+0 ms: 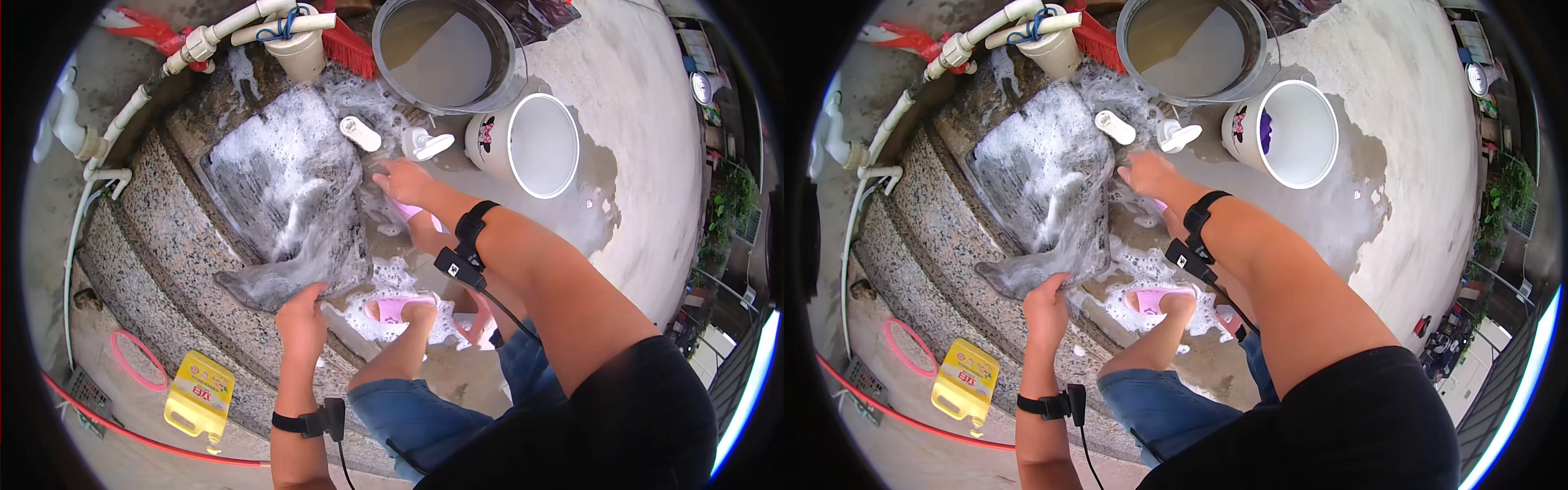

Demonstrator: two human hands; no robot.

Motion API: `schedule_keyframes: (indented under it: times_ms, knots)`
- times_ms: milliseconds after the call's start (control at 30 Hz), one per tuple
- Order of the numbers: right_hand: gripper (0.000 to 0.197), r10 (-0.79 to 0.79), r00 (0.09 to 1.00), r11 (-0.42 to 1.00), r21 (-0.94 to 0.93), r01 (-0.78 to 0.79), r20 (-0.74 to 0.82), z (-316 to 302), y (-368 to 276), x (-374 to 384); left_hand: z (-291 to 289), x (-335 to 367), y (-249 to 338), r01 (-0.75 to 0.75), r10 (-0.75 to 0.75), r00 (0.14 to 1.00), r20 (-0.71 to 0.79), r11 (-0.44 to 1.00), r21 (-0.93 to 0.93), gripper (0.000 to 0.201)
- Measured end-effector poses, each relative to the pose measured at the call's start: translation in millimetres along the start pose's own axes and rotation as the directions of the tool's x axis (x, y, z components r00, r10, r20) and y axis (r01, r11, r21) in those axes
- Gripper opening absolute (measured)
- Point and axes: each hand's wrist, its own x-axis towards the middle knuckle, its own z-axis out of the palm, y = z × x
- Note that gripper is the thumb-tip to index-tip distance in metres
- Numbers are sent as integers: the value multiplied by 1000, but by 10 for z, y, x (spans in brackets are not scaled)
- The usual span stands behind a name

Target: Scrubbing and rinsing a grey textured floor mat outdoors near a water faucet.

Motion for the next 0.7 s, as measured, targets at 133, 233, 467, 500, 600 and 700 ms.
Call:
schedule_keyframes:
  times_ms: [133, 233, 467, 500, 600, 700]
  knots:
    - [50, 125, 990, 963, 231, -138, 70, -121, -14, -556, -424, -284, 186, 133, -138, 989, -52, 988, -83, 31]
    - [51, 138, 984, 891, 421, -172, 111, -47, -53, -906, -783, -386, 415, 139, -152, 982, -114, 984, -114, 30]
    - [76, 156, 838, 281, 790, -545, 522, -588, -851, -1199, -1562, -497, 971, -30, 22, 946, -323, 999, -18, 30]
    - [78, 129, 815, 199, 791, -579, 565, -656, -933, -1131, -1629, -484, 1060, -75, 68, 942, -328, 997, -10, 30]
    - [80, 21, 786, 74, 783, -617, 617, -885, -1201, -950, -1827, -466, 1336, -107, 115, 946, -304, 993, 41, 32]
    - [64, -1, 767, -4, 767, -641, 641, -1081, -1528, -900, -1907, -531, 1458, -99, 123, 955, -271, 990, 99, 35]
